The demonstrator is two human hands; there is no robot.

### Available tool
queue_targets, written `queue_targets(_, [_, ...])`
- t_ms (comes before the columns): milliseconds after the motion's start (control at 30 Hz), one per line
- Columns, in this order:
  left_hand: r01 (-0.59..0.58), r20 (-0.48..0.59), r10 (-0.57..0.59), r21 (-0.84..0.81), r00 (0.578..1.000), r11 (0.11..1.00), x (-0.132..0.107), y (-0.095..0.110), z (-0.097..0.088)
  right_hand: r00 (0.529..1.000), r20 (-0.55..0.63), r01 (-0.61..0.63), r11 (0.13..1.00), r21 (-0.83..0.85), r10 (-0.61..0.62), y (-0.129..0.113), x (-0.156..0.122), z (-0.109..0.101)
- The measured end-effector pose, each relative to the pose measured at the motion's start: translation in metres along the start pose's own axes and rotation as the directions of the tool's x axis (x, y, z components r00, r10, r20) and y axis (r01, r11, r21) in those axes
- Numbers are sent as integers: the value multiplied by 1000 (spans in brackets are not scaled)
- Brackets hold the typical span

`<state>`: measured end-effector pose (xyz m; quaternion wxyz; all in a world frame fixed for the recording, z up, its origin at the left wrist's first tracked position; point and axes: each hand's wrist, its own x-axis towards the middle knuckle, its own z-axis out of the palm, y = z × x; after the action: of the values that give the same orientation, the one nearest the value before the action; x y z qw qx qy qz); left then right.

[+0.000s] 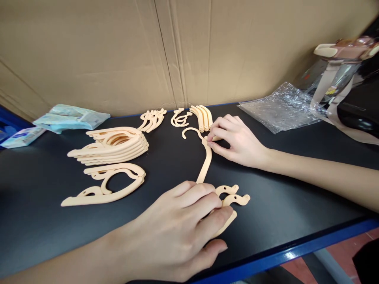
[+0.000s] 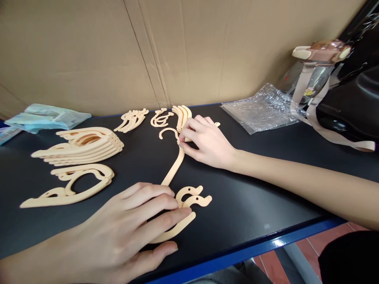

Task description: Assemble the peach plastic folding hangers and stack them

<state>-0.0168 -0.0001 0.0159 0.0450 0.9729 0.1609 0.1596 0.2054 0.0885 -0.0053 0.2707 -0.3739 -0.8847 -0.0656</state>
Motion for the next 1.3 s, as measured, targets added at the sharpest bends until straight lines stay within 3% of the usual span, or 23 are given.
queue_targets(367, [-127, 76, 117, 146, 990, 981, -2, 11, -2, 1000, 21, 20, 1000, 15, -20, -1, 0, -2])
queue_targets(933, [-65, 69, 57, 123, 996, 990, -5, 22, -3, 998, -16, 62, 998, 17, -62, 2, 0, 1])
queue_targets(1100, [-35, -21, 37, 95, 999, 995, -6, 19, 3, 998, -16, 65, 998, 18, -65, 1, 0, 1])
queue_targets(1300, [-37, -20, 39, 79, 999, 996, -5, 16, -4, 997, -19, 71, 997, 19, -71, 1, 0, 1])
